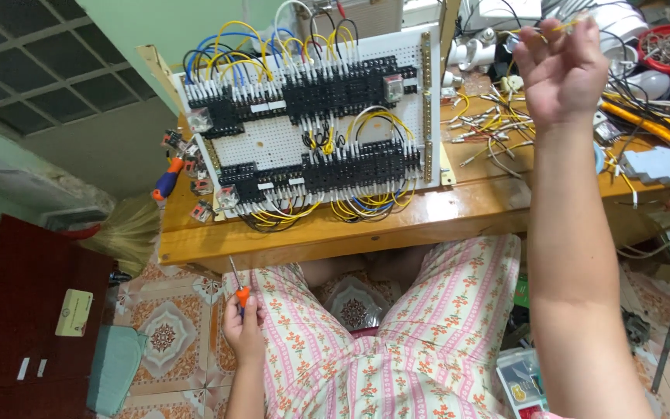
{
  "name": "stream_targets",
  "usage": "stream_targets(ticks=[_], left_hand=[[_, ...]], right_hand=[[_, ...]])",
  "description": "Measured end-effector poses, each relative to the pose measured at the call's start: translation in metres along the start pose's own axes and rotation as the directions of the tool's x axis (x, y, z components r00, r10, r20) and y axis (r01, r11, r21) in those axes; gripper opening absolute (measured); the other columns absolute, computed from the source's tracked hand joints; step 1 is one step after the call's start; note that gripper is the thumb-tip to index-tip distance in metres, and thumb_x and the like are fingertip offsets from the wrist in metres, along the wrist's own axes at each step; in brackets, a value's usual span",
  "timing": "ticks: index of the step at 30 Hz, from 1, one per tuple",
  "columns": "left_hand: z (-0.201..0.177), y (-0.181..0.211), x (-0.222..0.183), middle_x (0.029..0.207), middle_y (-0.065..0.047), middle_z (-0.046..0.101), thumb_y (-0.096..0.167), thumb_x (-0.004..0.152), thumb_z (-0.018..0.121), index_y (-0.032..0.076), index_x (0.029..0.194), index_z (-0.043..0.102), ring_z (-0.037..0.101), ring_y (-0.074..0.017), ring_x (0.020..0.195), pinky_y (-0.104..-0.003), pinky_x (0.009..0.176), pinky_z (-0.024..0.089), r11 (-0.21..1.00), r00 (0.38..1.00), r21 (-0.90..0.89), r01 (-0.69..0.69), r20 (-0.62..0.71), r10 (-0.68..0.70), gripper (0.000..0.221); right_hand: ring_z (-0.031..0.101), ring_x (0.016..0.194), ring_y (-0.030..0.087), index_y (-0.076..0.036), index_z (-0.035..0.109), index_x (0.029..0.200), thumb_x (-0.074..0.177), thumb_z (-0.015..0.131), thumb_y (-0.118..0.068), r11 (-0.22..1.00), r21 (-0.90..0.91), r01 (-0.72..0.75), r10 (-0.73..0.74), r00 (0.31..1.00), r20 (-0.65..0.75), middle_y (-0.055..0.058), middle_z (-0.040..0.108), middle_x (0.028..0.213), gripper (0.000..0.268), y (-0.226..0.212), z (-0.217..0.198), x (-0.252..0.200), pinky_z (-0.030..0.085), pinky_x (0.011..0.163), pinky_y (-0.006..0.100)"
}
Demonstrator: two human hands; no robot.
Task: Connecting and securing multiple wires to a terminal block assembly using a manual screwdriver
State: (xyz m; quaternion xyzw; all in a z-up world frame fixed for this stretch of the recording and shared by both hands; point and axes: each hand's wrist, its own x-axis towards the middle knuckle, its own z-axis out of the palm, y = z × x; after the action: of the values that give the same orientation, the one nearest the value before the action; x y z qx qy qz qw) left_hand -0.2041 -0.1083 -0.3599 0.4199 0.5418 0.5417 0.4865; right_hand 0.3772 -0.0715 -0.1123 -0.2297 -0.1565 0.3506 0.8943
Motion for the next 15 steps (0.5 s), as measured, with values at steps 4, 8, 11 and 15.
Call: stream_targets(ticks=[4,8,11,15], left_hand=[[0.003,0.007,-0.003,0.083,-0.005,0.063,0.019,0.101,0.064,0.004,0.12,0.067,0.056,-0.0124,0.068,-0.024,0.06,0.049,0.999,1.0,0.047,0.0,0.0,0.0,0.025],[0.006,0.012,-0.005,0.085,-0.005,0.065,0.018,0.102,0.063,0.005,0.121,0.066,0.057,-0.0128,0.071,-0.023,0.062,0.05,0.996,0.999,0.077,0.041,-0.009,-0.04,0.023],[0.007,0.01,-0.004,0.087,-0.006,0.067,0.017,0.102,0.063,0.004,0.124,0.066,0.058,-0.0127,0.072,-0.023,0.062,0.051,0.994,0.998,0.092,0.058,-0.026,-0.056,0.026],[0.005,0.006,-0.003,0.084,-0.005,0.066,0.016,0.102,0.063,0.004,0.12,0.067,0.057,-0.0124,0.069,-0.024,0.061,0.05,0.995,1.0,0.093,0.018,0.012,-0.02,0.022]], right_hand=[[0.072,0.102,0.019,-0.017,0.05,0.112,0.111,0.062,-0.014,0.623,-0.684,0.38,-0.015,0.88,0.475,0.003,0.067,0.103,0.012,0.003,-0.014,0.0,0.064,0.085,0.03],[0.06,0.117,0.033,-0.01,0.07,0.104,0.097,0.065,-0.016,-0.314,-0.817,0.485,0.422,0.842,0.337,0.01,0.068,0.12,0.011,0.003,-0.019,-0.008,0.045,0.097,0.053],[0.063,0.099,0.028,-0.013,0.078,0.098,0.091,0.072,-0.015,-0.417,-0.652,0.633,0.472,0.764,0.44,0.005,0.072,0.101,0.009,0.008,-0.042,-0.003,0.048,0.085,0.047],[0.066,0.106,0.035,-0.016,0.077,0.116,0.085,0.083,-0.035,-0.654,-0.425,0.626,0.509,0.78,0.364,0.007,0.075,0.105,0.038,0.028,-0.076,0.003,0.051,0.079,0.054]])
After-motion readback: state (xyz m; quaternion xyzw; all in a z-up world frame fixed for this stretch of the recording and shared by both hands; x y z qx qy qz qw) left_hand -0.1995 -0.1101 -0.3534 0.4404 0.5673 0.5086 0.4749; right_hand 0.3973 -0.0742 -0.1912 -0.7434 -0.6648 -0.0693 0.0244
